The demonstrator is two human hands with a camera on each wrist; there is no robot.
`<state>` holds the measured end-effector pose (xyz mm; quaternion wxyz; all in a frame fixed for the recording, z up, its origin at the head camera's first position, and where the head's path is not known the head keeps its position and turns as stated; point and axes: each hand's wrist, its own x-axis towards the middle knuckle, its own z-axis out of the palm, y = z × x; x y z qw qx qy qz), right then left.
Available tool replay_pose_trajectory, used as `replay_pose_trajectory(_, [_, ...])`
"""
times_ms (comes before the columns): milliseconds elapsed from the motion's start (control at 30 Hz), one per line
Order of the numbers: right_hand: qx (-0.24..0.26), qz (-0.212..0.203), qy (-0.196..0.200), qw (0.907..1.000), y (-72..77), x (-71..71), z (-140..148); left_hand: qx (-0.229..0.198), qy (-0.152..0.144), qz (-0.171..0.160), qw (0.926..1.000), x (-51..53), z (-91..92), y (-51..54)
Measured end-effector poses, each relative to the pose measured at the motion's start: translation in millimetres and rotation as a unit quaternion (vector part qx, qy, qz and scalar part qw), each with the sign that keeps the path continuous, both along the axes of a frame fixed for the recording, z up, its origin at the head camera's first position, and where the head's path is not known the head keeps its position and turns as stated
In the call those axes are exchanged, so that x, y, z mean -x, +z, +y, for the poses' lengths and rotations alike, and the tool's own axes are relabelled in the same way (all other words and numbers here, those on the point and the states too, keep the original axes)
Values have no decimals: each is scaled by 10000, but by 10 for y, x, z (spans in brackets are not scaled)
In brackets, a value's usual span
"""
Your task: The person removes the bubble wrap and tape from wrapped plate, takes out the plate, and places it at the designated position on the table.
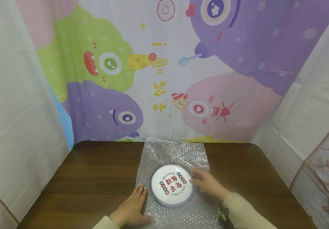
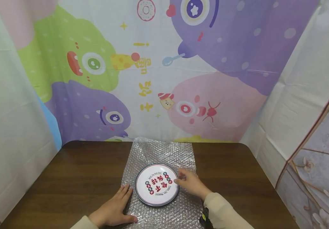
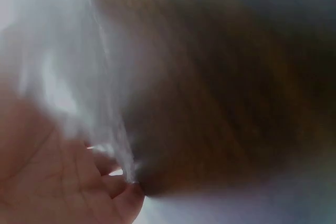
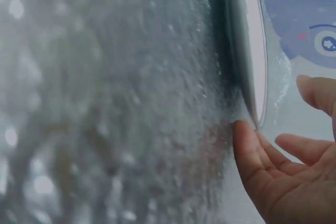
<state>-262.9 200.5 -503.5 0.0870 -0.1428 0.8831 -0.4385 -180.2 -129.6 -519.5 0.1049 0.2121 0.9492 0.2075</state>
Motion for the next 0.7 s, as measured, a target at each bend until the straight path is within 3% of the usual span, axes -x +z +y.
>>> replay_pose_trajectory(333, [206,-732,-199,9969,-175,-23,-50,-289,78,-38,9995,-18,-2,7])
replay_pose_trajectory(700, [429,-801,-470,9948,-225,-20,-115,-264,88,-65,9996,-23,0,17])
